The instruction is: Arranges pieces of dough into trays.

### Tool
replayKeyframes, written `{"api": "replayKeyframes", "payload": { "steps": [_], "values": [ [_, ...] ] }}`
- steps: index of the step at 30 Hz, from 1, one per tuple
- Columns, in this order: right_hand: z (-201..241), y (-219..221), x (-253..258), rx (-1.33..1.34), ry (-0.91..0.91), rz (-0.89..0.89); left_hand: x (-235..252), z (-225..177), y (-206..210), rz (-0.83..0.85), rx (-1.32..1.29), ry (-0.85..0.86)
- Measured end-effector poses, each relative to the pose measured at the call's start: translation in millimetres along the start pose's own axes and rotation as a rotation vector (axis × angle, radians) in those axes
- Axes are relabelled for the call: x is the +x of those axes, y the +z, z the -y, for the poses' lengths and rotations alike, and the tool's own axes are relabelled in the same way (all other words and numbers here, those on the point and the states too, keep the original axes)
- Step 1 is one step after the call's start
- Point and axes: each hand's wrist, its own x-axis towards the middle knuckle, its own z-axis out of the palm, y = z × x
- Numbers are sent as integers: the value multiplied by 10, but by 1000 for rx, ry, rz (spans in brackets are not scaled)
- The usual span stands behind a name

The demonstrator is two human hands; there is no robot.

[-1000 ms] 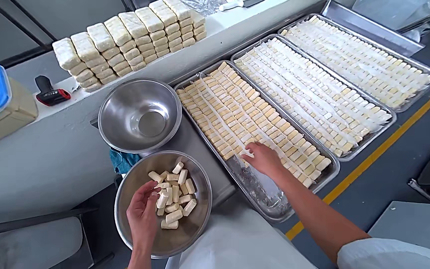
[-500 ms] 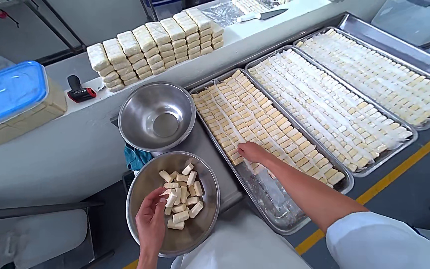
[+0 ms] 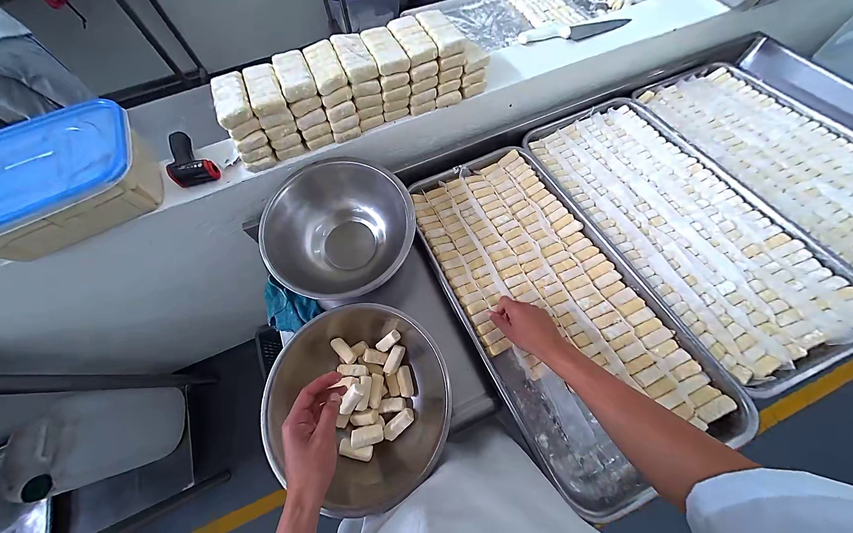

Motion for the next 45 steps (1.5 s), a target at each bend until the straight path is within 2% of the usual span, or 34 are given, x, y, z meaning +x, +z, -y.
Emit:
{"api": "replayKeyframes", "payload": {
  "steps": [2, 5, 11, 15, 18, 21, 25, 30, 35, 38, 40, 42, 45],
  "values": [
    [191, -61, 68, -36, 69, -48, 42, -42, 48, 23, 10, 9],
    [355, -32, 217, -141, 150, -31, 79, -80, 59, 46, 9, 37],
    [185, 41, 352, -244, 55, 8, 19, 29, -158, 13, -34, 44],
    [277, 60, 385, -311, 72, 8, -15, 187, -300, 33, -42, 16],
    [141, 98, 450, -237, -19, 49, -23, 237, -352, 52, -3, -14],
    [-41, 34, 546, -168, -160, 87, 59, 118, -290, -7, 3, 15],
    [-123, 40, 583, -134, -243, 55, 102, 26, -184, -104, -22, 44],
    [-192, 37, 532, -62, -315, 21, 29, 70, -179, -76, 49, -13],
    [-178, -8, 477, 56, -179, 48, 99, 49, -261, -78, 71, -7],
    [-232, -195, 437, 219, -80, -162, 155, 38, -219, -81, 59, -10],
    [-256, -351, 436, 260, 25, -240, 174, 40, -184, -74, 47, -14],
    [-261, -459, 420, 225, 115, -208, 193, 44, -160, -62, 39, -6],
    [-208, -480, 320, 85, 169, -66, 192, 67, -164, -40, 29, 9]
  ]
}}
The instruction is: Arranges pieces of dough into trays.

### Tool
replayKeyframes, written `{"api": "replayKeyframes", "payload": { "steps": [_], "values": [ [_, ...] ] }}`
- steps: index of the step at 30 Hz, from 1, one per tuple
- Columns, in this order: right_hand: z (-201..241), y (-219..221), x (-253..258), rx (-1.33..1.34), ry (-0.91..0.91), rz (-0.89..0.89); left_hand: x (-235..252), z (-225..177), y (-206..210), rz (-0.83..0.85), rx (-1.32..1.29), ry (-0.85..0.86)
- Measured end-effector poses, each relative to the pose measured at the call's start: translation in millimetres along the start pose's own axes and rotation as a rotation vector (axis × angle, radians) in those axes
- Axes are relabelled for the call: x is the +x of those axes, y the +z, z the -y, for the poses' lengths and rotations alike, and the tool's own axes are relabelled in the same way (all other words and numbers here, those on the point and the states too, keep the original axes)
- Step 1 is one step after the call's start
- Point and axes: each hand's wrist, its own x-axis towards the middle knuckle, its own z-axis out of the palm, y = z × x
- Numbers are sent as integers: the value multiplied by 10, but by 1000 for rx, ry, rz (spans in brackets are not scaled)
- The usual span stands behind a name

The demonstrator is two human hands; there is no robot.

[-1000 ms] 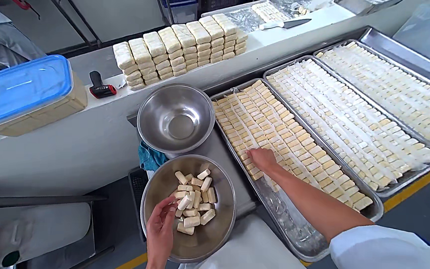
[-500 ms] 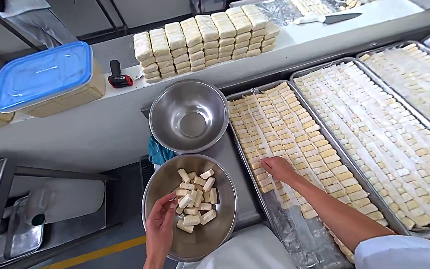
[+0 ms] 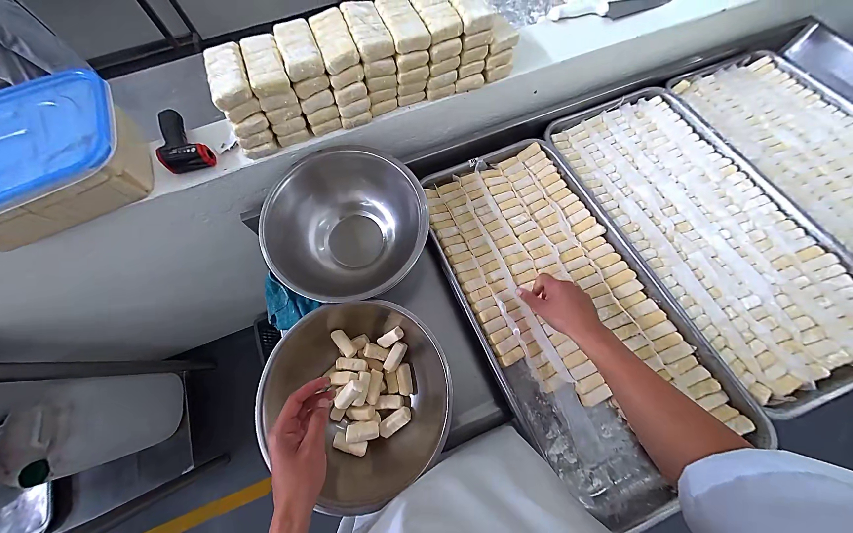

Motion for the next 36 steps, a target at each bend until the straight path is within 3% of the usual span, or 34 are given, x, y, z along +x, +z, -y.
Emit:
{"api": "replayKeyframes", "payload": {
  "steps": [4, 8, 12, 18, 24, 28, 32, 36],
  "values": [
    [-46, 129, -151, -163, 35, 121, -44, 29, -13, 2, -7, 7],
    [-170, 111, -330, 12, 48, 45, -74, -11, 35, 36, -37, 21],
    [-213, 81, -781, 208, 18, 2, 63, -191, 319, 236, -59, 84],
    [-538, 496, -1750, 371, 70, -26, 167, -495, 1075, 568, -83, 192],
    [-1479, 301, -2397, 465, 442, -404, -116, -504, 1569, 859, -124, 208],
    [-1807, 150, -2375, 962, 756, -687, -448, -368, 1776, 1081, -13, 262],
    [-1768, 105, -2173, 1167, 821, -648, -622, -309, 2049, 1107, 153, 331],
    [-1841, 70, -1939, 1149, 962, -579, -748, -366, 2378, 1075, 166, 328]
  ]
}}
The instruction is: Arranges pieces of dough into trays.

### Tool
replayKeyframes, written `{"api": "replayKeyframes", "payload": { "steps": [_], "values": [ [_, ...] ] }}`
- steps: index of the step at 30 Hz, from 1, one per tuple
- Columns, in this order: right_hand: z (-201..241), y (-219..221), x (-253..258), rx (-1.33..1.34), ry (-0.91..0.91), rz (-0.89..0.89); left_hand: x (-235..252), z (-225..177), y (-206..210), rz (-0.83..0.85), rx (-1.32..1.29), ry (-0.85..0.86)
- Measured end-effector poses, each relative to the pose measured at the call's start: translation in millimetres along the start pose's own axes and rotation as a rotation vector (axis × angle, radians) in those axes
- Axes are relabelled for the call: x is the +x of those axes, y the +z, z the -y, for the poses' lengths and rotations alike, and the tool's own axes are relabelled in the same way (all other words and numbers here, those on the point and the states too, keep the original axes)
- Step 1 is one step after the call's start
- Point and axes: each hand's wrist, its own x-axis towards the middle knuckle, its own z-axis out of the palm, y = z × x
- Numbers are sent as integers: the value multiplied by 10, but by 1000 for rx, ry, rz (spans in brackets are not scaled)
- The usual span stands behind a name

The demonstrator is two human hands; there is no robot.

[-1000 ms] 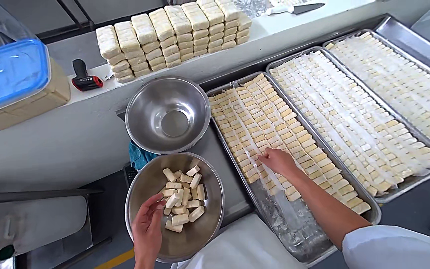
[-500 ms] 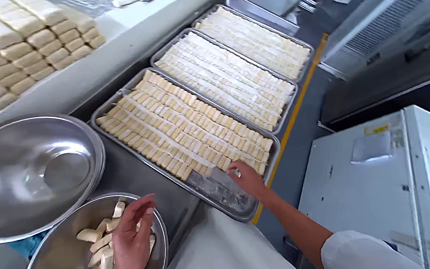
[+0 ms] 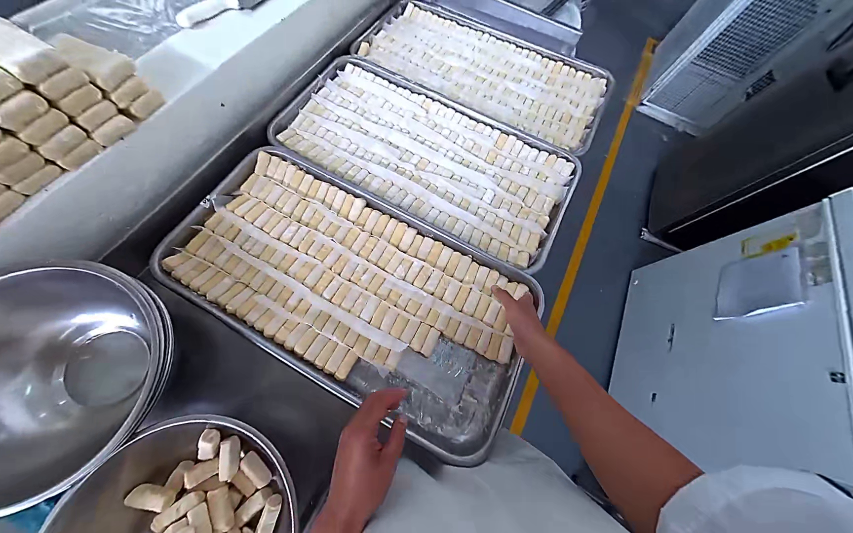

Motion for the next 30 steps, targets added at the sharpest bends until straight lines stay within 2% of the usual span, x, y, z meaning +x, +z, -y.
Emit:
{"api": "replayKeyframes", "payload": {
  "steps": [4, 16, 24, 28, 30],
  "values": [
    [66, 2, 75, 50, 82, -70, 65, -47, 111, -15, -48, -5],
    [-116, -117, -53, 205, -55, -114, -211, 89, -210, -97, -47, -14],
    [-111, -16, -54, 7, -112, -139, -344, 143, -244, -107, -41, -23],
    [-91, -3, 16, -141, -24, -37, -330, 119, -243, -84, -25, -2],
    [-49, 78, 54, -181, 4, -64, -326, 93, -260, -79, -16, 15]
  ]
}}
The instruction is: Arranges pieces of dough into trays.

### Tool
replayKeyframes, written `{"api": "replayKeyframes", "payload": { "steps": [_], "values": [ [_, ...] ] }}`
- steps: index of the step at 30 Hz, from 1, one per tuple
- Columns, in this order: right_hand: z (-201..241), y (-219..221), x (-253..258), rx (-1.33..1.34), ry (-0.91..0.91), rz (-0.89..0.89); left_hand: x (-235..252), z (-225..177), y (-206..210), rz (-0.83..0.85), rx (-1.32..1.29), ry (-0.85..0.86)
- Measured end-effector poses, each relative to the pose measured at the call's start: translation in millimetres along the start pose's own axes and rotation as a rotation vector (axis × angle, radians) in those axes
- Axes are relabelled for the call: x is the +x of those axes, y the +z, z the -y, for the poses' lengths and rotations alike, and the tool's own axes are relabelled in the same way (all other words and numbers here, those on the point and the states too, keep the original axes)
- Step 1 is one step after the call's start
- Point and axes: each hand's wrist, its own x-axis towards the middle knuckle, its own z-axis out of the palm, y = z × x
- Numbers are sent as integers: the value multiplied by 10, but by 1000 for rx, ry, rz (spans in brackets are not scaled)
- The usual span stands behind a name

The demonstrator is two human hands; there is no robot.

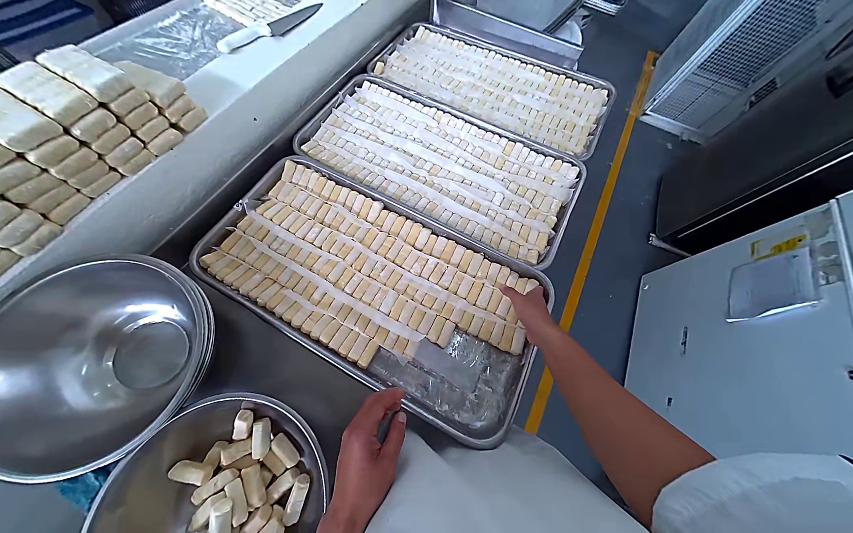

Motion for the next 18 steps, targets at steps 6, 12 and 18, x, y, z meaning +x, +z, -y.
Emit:
{"api": "replayKeyframes", "payload": {
  "steps": [6, 12, 18],
  "values": [
    [109, 132, 80, 63, 71, -204, -107, 26, -78, -71, -22, 4],
    [56, 85, -19, -32, -37, -84, -170, 67, -132, -98, -19, -24],
    [42, 99, 104, -230, -64, -18, -223, 69, -238, -116, 5, -25]
  ]
}}
